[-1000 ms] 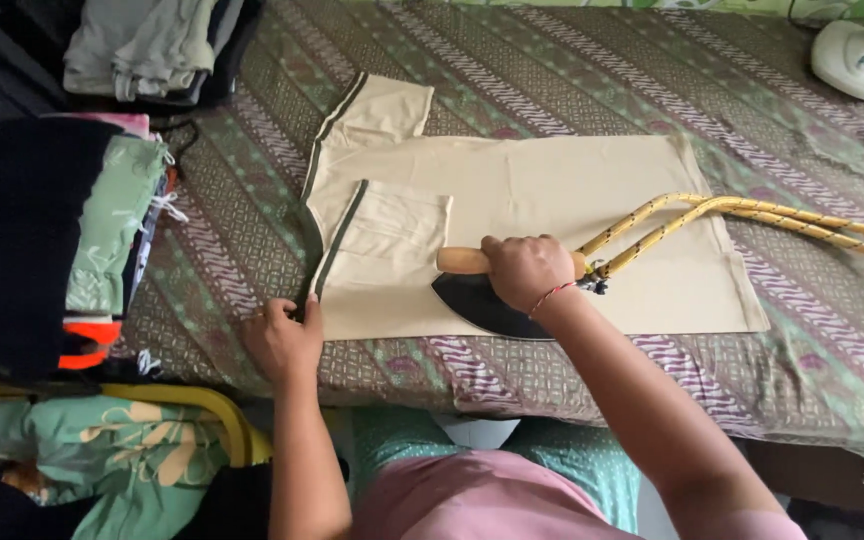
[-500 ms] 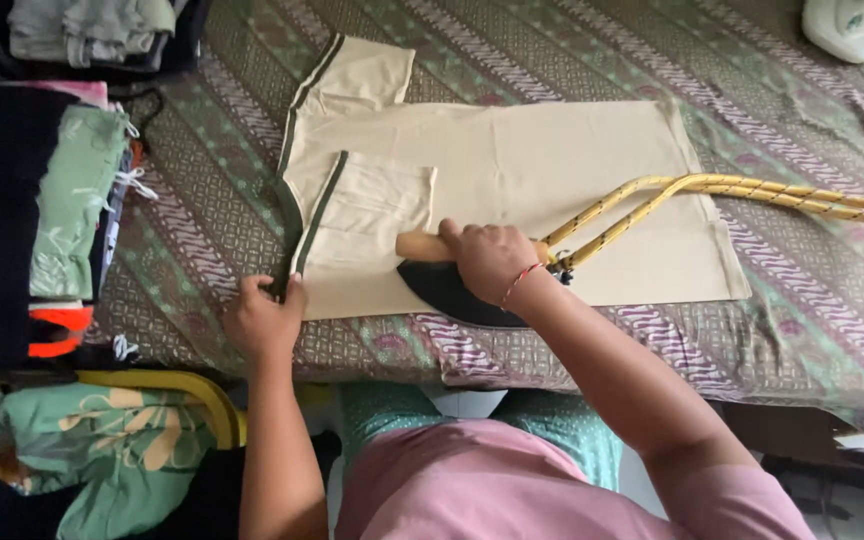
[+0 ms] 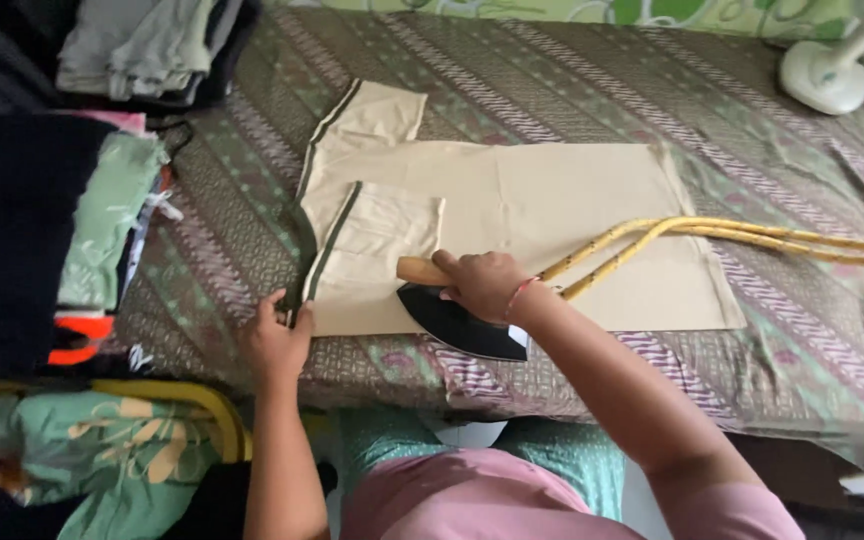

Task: The person irons a beige short-sleeved shirt on a patterned ironing board. They use a charcoal iron to press the sleeves, body, and collar, then fold the shirt in half and continue ironing the folded edges.

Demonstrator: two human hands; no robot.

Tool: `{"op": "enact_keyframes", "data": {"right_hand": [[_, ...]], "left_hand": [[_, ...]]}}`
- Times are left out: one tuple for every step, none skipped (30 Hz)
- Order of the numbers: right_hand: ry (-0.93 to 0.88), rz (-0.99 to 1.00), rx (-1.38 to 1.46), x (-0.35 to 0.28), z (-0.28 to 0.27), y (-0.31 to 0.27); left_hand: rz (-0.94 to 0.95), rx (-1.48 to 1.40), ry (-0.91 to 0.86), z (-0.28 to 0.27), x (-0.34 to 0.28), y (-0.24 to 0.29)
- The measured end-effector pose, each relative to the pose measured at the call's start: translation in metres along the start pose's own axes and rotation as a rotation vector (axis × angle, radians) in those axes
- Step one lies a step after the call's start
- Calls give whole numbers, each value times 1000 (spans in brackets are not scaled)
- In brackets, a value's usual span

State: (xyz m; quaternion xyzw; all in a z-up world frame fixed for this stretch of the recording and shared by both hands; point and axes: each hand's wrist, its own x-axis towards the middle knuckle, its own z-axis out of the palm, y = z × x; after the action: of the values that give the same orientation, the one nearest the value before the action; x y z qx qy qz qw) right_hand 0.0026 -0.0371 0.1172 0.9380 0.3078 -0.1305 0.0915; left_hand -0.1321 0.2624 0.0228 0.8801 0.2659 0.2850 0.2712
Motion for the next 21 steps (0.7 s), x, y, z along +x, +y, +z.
{"op": "enact_keyframes", "data": {"right_hand": [[-15, -58, 52, -6, -10, 1], [-31, -116, 104, -13, -20, 2], [-31, -125, 106, -18, -28, 2], [-77, -178, 163, -24, -35, 3], [-119, -227, 216, -29, -45, 7], [-117, -233, 214, -30, -48, 3], [-100, -191, 194, -33, -49, 0], [-83, -149, 174, -36, -51, -4], [-86, -152, 172, -33, -46, -6], [-21, -96, 128, -30, -42, -9], [42, -43, 84, -27, -36, -12], [37, -48, 81, -28, -34, -13], [67, -63, 98, -29, -34, -13], [96, -77, 115, -29, -34, -13], [95, -82, 116, -34, -41, -14], [69, -130, 192, -40, -49, -14], [48, -178, 267, -44, -57, -13], [52, -182, 268, -46, -63, -15], [48, -208, 292, -49, -68, -17], [44, -235, 315, -52, -73, -18], [46, -234, 313, -48, -69, -19]], "left_hand": [[47, -22, 38, 4, 0, -3], [94, -44, 75, 7, -1, -5], [89, -36, 79, 10, 0, -10], [146, -14, 124, 12, 1, -15], [206, 4, 171, 17, 4, -18], [204, 7, 176, 16, 4, -20], [221, 9, 190, 17, 4, -20], [237, 10, 203, 17, 4, -21], [233, 11, 204, 17, 4, -19], [177, 9, 154, 16, 5, -18], [117, 7, 103, 15, 3, -18], [110, 9, 103, 14, 1, -16], [119, 2, 102, 12, 1, -13], [129, -5, 100, 9, 2, -11], [127, -1, 101, 13, 1, -13], [180, 31, 158, 16, 0, -16], [237, 62, 218, 19, 2, -17], [239, 65, 223, 21, 3, -20], [254, 62, 250, 25, 3, -23], [270, 59, 276, 28, 3, -26], [271, 57, 278, 26, 4, -23]]}}
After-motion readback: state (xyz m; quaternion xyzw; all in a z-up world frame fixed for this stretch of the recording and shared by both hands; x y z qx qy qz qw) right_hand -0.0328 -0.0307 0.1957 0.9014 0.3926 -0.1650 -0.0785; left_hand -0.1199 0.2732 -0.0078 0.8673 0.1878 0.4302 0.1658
